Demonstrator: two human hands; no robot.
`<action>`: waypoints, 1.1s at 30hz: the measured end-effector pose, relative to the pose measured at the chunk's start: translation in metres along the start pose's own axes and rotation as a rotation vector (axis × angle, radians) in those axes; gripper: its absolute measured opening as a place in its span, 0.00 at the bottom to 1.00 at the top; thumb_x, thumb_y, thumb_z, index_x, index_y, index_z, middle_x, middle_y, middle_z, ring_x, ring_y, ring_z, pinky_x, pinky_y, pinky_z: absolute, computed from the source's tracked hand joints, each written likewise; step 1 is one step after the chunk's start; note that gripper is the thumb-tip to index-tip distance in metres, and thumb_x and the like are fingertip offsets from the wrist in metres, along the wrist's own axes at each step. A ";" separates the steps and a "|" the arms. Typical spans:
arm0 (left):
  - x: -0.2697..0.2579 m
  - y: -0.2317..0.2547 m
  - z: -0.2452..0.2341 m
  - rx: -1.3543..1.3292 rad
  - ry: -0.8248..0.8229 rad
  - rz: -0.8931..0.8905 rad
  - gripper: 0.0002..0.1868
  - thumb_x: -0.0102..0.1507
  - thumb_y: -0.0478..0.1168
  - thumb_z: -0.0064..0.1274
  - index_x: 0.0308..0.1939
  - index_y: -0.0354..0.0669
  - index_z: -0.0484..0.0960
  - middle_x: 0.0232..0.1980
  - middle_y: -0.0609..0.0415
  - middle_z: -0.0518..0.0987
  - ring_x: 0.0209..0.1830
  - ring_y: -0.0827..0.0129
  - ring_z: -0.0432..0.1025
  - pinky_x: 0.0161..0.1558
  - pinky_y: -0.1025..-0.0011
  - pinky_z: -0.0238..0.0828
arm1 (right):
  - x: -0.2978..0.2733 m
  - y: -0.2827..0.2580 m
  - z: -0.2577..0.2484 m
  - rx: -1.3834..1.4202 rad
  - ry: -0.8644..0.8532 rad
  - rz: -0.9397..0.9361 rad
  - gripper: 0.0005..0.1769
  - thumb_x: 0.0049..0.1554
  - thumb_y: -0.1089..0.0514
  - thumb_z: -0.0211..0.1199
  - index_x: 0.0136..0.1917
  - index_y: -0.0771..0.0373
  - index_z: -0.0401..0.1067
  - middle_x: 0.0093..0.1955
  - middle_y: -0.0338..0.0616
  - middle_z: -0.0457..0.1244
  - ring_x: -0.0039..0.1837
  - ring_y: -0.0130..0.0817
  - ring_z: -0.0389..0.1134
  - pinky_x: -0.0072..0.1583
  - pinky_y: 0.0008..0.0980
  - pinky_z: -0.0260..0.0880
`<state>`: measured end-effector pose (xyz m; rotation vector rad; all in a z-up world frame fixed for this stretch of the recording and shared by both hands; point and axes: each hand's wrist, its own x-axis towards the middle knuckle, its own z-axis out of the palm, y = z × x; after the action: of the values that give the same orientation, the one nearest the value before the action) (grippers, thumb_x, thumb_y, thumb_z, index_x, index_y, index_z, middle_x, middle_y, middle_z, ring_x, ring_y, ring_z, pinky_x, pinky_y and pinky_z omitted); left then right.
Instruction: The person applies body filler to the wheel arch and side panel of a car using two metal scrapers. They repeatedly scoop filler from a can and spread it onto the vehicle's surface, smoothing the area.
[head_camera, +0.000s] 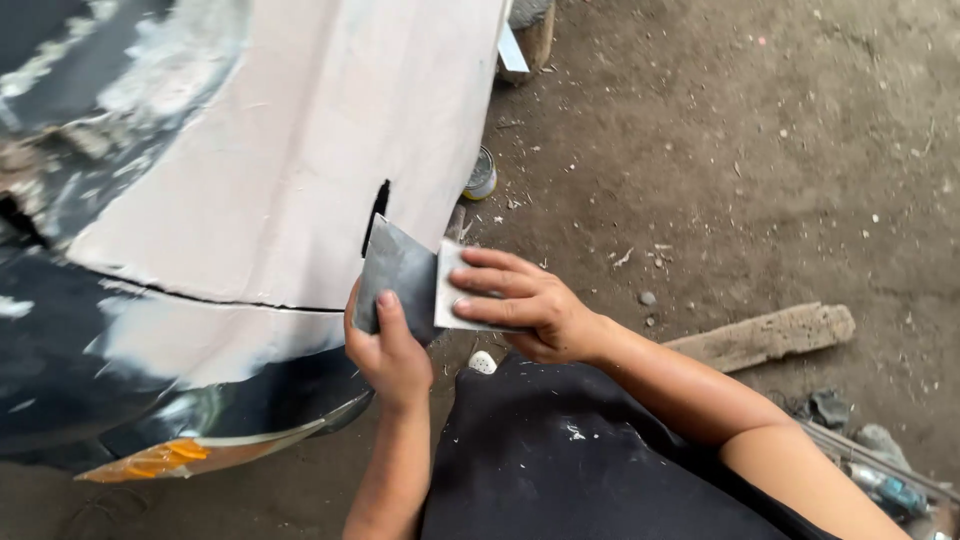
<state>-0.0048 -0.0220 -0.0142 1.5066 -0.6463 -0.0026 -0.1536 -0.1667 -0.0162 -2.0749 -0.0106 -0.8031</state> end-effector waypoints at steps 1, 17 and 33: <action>0.001 -0.003 0.007 -0.248 0.022 -0.234 0.18 0.70 0.38 0.49 0.61 0.29 0.74 0.55 0.45 0.80 0.52 0.59 0.76 0.56 0.63 0.75 | 0.001 -0.002 -0.002 0.065 0.006 -0.047 0.35 0.52 0.75 0.56 0.72 0.56 0.69 0.77 0.51 0.59 0.82 0.56 0.55 0.80 0.50 0.58; -0.023 0.001 0.077 0.199 -0.452 -0.007 0.16 0.72 0.34 0.48 0.63 0.31 0.78 0.49 0.47 0.83 0.45 0.63 0.78 0.48 0.71 0.75 | -0.040 0.035 -0.053 -0.194 0.161 0.247 0.28 0.56 0.66 0.66 0.69 0.52 0.72 0.73 0.49 0.62 0.77 0.56 0.60 0.76 0.49 0.62; 0.000 -0.045 0.136 0.314 -0.281 0.079 0.15 0.72 0.35 0.48 0.61 0.30 0.78 0.54 0.42 0.83 0.52 0.58 0.80 0.55 0.66 0.76 | -0.099 0.114 -0.101 0.132 -0.074 0.511 0.37 0.49 0.71 0.61 0.70 0.51 0.71 0.71 0.48 0.64 0.72 0.49 0.65 0.69 0.47 0.67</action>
<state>-0.0412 -0.1506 -0.0650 1.7996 -0.9656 -0.0554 -0.2532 -0.2838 -0.1143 -1.8618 0.3997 -0.3997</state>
